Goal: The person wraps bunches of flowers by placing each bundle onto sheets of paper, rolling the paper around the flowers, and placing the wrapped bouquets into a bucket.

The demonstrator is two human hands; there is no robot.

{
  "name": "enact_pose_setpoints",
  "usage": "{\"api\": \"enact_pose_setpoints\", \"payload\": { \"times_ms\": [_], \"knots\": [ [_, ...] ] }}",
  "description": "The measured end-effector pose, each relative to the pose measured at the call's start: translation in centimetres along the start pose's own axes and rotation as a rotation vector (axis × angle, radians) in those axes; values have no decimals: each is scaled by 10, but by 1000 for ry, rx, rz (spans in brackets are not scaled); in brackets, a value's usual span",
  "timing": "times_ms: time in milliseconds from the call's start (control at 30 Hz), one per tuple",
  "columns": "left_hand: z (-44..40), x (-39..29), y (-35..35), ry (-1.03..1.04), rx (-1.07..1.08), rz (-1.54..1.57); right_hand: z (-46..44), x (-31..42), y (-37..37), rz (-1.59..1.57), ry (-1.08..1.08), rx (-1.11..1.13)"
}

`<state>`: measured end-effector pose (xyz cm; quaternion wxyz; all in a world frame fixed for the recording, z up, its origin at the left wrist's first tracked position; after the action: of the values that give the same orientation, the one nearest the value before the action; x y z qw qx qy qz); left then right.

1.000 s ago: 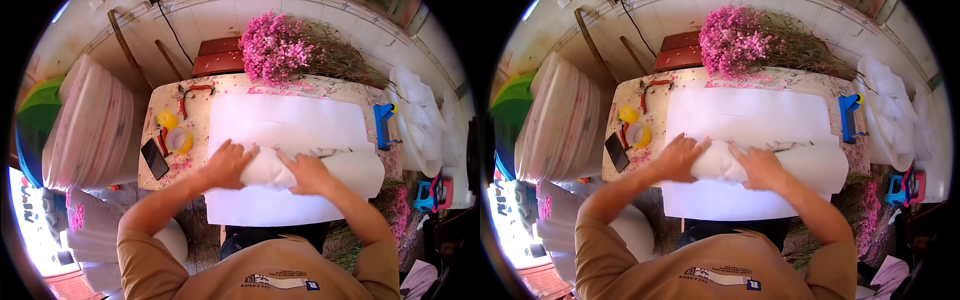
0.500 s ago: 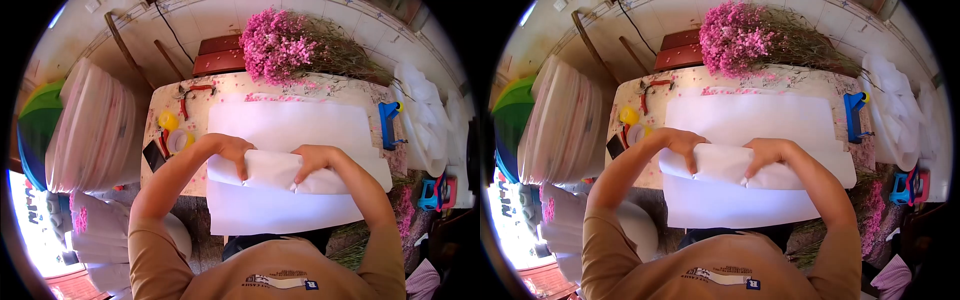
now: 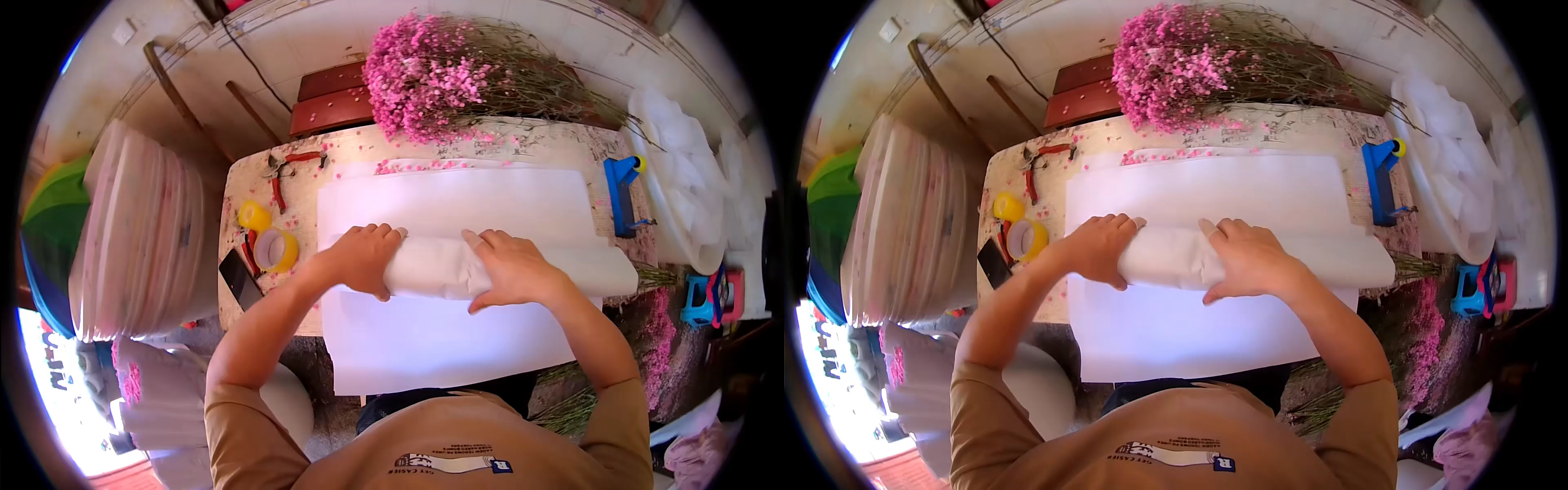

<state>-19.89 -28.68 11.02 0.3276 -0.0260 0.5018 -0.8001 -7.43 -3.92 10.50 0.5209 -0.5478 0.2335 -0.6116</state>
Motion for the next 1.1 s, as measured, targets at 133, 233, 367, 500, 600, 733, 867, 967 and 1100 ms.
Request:
{"api": "enact_pose_setpoints", "payload": {
  "times_ms": [133, 233, 367, 500, 600, 733, 867, 967, 1100],
  "knots": [
    [-53, 32, -11, 55, 242, 70, -26, -23, -16, -114, 116, 150],
    [-80, 32, -30, -94, 319, -55, -49, -52, -7, -197, 87, 189],
    [-96, 36, -33, -293, 492, 91, -55, -63, -4, -162, 64, 163],
    [-91, 36, -28, -241, 402, 94, -53, -57, -5, -168, 91, 162],
    [-79, 26, -26, -197, 214, -62, -47, -53, -3, -189, 87, 132],
    [-54, 16, -17, -191, 117, 20, -32, -38, 3, -153, 78, 67],
    [-4, -16, -2, -157, -188, 4, 2, -3, 6, 126, 17, -148],
    [30, -45, 28, -55, -648, -162, 31, 11, 22, 306, -87, -458],
    [30, -72, 80, -84, -944, -274, 56, 9, 51, 413, -107, -648]
  ]
}}
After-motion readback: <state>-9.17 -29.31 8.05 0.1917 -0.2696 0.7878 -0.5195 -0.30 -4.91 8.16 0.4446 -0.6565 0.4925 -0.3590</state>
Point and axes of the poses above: each hand's wrist, its own z-axis away from the middle knuckle, its own y-axis out of the palm, x = y × z, the point moved 2 cm from there along -z, towards the middle knuckle, and after that the axes turned 1 degree about -y, right-handed, at the moved point
